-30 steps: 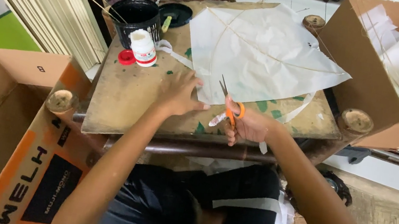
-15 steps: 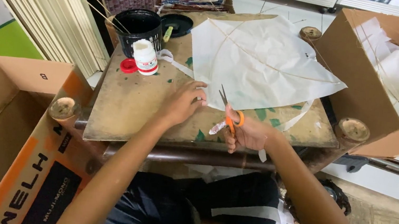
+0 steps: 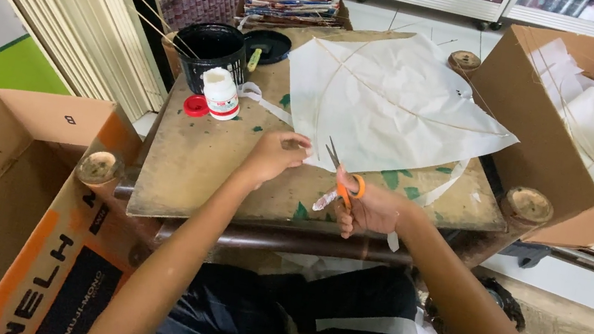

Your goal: Trimming the excess paper from a kite frame using a pair of scissors.

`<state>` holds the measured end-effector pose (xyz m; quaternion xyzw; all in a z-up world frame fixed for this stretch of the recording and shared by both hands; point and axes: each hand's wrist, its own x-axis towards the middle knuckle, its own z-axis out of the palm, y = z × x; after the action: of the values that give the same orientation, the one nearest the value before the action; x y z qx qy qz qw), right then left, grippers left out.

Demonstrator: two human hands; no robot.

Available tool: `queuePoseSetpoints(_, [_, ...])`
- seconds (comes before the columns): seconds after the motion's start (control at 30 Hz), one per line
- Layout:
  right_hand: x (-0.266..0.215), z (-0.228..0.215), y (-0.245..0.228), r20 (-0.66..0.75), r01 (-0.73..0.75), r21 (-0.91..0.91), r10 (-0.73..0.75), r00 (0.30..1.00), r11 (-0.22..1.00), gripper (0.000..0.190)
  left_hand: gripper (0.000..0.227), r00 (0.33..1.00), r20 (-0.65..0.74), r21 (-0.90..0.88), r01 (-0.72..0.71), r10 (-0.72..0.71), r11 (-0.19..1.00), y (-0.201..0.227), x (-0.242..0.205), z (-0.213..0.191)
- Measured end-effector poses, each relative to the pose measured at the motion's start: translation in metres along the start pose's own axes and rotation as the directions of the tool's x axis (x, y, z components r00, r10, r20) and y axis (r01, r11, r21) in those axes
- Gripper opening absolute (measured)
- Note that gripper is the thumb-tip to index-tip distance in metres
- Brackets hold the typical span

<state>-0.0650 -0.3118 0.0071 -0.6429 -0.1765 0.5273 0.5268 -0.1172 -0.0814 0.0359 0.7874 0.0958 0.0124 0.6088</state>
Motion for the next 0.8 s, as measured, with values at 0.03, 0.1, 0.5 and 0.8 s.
queuePoseSetpoints(0.03, [0.000, 0.000, 0.000, -0.001, 0.000, 0.001, 0.000, 1.000, 1.000, 0.095, 0.031, 1.000, 0.002, 0.000, 0.000, 0.000, 1.000, 0.002, -0.001, -0.001])
queuePoseSetpoints(0.1, [0.000, 0.000, -0.001, -0.001, -0.013, -0.004, 0.013, 1.000, 1.000, 0.096, 0.033, 0.999, -0.017, -0.063, 0.048, -0.049, 0.997, 0.004, -0.003, -0.002])
queuePoseSetpoints(0.5, [-0.003, 0.002, -0.007, 0.007, -0.038, -0.017, 0.039, 0.999, 0.999, 0.099, 0.043, 0.998, 0.064, 0.062, 0.006, -0.010, 0.998, 0.011, -0.017, -0.015])
queuePoseSetpoints(0.8, [0.001, 0.006, -0.006, 0.026, -0.002, -0.001, 0.002, 1.000, 1.000, 0.095, 0.100, 0.999, 0.050, 0.004, 0.015, -0.015, 1.000, 0.019, -0.034, -0.020])
